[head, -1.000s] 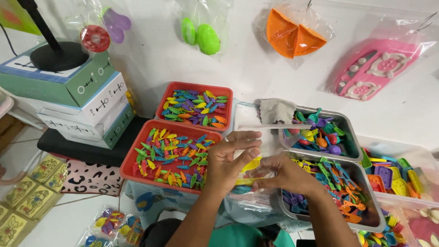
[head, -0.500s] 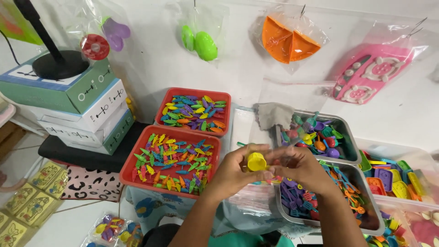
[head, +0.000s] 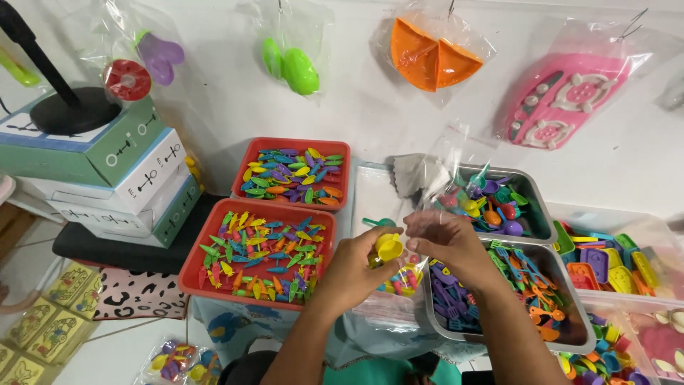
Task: Packing small colorful plastic toy pieces into clear plastic bags from sorting trays.
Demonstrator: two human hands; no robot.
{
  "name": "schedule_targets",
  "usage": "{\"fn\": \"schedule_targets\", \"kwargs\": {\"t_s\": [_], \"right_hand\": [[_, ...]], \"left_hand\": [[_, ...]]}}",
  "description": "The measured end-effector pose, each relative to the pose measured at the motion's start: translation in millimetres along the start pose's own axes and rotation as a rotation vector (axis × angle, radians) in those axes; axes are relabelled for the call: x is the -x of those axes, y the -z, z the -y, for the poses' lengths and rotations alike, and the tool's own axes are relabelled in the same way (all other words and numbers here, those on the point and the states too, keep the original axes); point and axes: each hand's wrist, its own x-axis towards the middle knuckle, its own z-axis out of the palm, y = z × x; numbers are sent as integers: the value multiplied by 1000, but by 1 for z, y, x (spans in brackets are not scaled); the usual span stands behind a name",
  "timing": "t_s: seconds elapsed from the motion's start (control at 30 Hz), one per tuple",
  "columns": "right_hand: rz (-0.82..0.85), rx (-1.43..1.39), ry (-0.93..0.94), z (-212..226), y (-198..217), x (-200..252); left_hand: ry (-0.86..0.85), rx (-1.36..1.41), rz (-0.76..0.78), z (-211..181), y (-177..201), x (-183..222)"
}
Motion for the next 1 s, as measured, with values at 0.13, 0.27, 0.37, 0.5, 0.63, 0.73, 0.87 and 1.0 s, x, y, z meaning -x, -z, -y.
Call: {"fn": "schedule_targets", "kwargs": {"t_s": [0.13,0.27,0.37,0.5,0.63,0.73,0.87,1.0], "right_hand": [[-70,11,17,-4,7,-2],[-166,84,70,11,8,-4],[-195,498,76,10,10,-6],[-42,1065,93,-9,2,-12],[38,1303,200,-37,-11,-40],[134,1294,190,-76,-10,-69],[147,1188,151,-126,-8,-89],[78,940,177,-78,-18,-77]], "left_hand": [[-7,44,-4,10,0,-4],[-70,238,-102,14,8,-6],[-127,221,-209,10,23,-8],[-139,155,-336,18,35,-10],[-132,172,-353,15,34,-13],[-156,230,-338,14,32,-13],[-170,278,-288,13,30,-11],[-173,316,-236,6,30,-8]]}}
